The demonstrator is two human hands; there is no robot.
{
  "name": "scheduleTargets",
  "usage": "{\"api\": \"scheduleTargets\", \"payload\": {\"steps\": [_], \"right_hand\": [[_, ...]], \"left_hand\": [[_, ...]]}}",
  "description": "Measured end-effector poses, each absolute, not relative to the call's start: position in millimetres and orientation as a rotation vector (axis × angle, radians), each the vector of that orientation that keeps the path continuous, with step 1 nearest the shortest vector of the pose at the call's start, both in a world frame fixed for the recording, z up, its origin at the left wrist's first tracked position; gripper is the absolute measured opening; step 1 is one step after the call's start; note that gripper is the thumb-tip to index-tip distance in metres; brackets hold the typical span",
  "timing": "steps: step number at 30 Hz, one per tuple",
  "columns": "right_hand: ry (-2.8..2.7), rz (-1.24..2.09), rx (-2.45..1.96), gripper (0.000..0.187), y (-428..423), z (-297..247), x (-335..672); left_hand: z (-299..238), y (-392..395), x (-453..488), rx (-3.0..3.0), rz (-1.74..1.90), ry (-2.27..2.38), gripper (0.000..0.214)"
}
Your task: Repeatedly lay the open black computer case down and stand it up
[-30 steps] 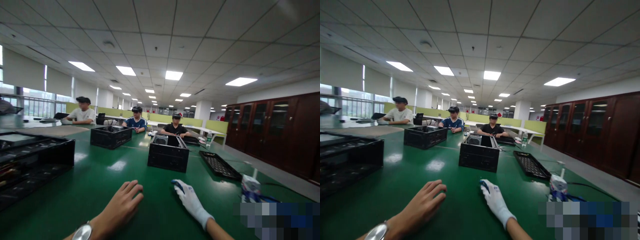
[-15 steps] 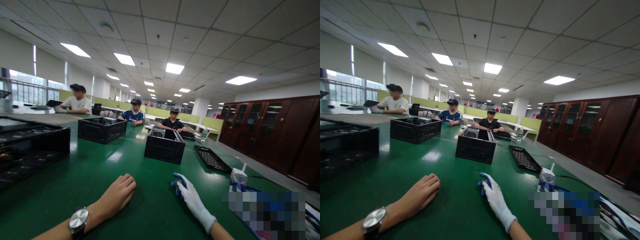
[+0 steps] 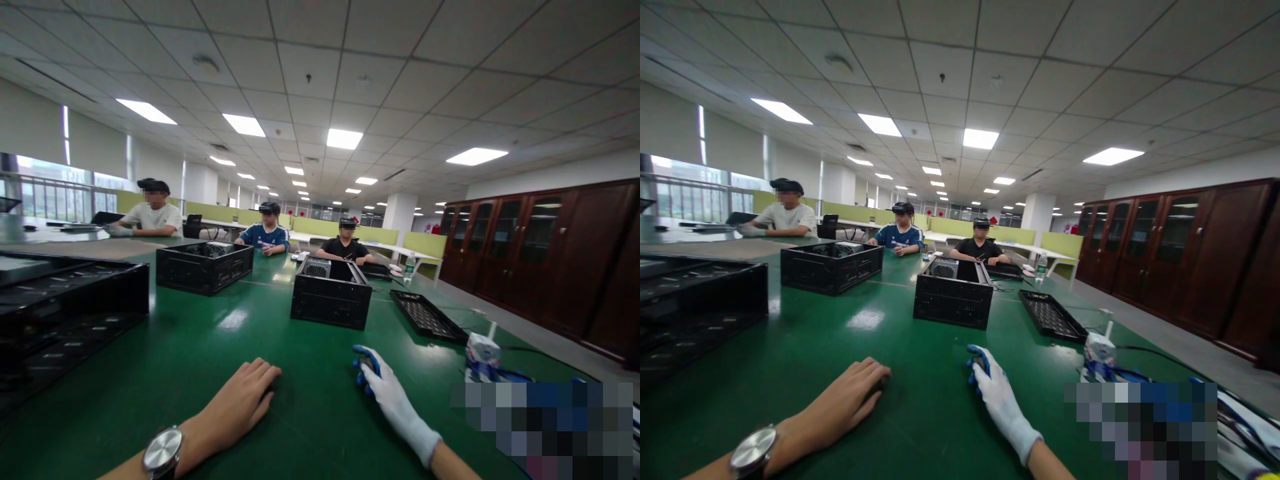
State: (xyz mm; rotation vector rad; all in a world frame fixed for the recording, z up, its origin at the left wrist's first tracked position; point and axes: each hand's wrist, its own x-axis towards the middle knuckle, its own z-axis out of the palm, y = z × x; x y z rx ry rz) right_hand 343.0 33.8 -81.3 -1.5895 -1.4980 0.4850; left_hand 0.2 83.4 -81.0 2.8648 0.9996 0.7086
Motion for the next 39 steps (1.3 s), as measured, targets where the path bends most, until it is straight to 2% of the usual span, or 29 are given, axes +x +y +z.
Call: {"api": "scheduleTargets", "payload": {"steps": [2, 6, 10, 14, 21, 26, 29, 32, 34, 37, 39], "right_hand": [[-1.518, 0.435, -1.618, 0.065, 32.8, -79.8, 342.5], [-1.548, 0.449, -1.614, 0.067, 30.6, -76.3, 340.0], [-1.563, 0.442, -1.577, 0.063, 28.0, -72.5, 337.8], [-1.592, 0.436, -1.578, 0.054, 26.4, -72.2, 336.8], [-1.588, 0.414, -1.490, 0.045, 23.6, -74.0, 333.8], [-1.511, 0.531, -1.438, 0.049, 23.7, -73.7, 339.6], [-1.507, 0.538, -1.411, 0.048, 30.2, -78.1, 348.9], [-1.453, 0.522, -1.348, 0.049, 36.9, -80.7, 359.0], [-1.373, 0.598, -1.271, 0.053, 40.7, -80.8, 365.6], [-1.267, 0.736, -1.189, 0.062, 47.3, -81.6, 378.3], [-1.214, 0.697, -1.191, 0.067, 52.6, -84.2, 390.3]], "left_hand": [[-82.0, 83.6, -0.2, 2.851, 0.723, 0.982, 0.038], [-83.4, 84.7, -1.1, 2.866, 0.665, 0.940, 0.028], [-85.1, 86.0, -2.0, 2.851, 0.714, 0.933, 0.044], [-85.5, 85.1, -1.8, 2.903, 0.712, 0.910, 0.030], [-88.9, 88.6, 1.8, 3.081, 0.778, 0.888, 0.021], [-91.7, 109.5, 12.8, 3.325, 0.880, 0.816, 0.040], [-65.7, 124.6, 41.5, 3.517, 0.766, 0.690, 0.047], [-14.6, 148.0, 90.1, 3.535, 0.748, 0.709, 0.043], [20.9, 173.3, 128.9, 3.482, 0.812, 0.795, 0.032], [53.4, 217.0, 183.7, 3.347, 0.945, 1.067, 0.034], [57.7, 238.1, 211.6, 3.246, 0.971, 1.258, 0.034]]}}
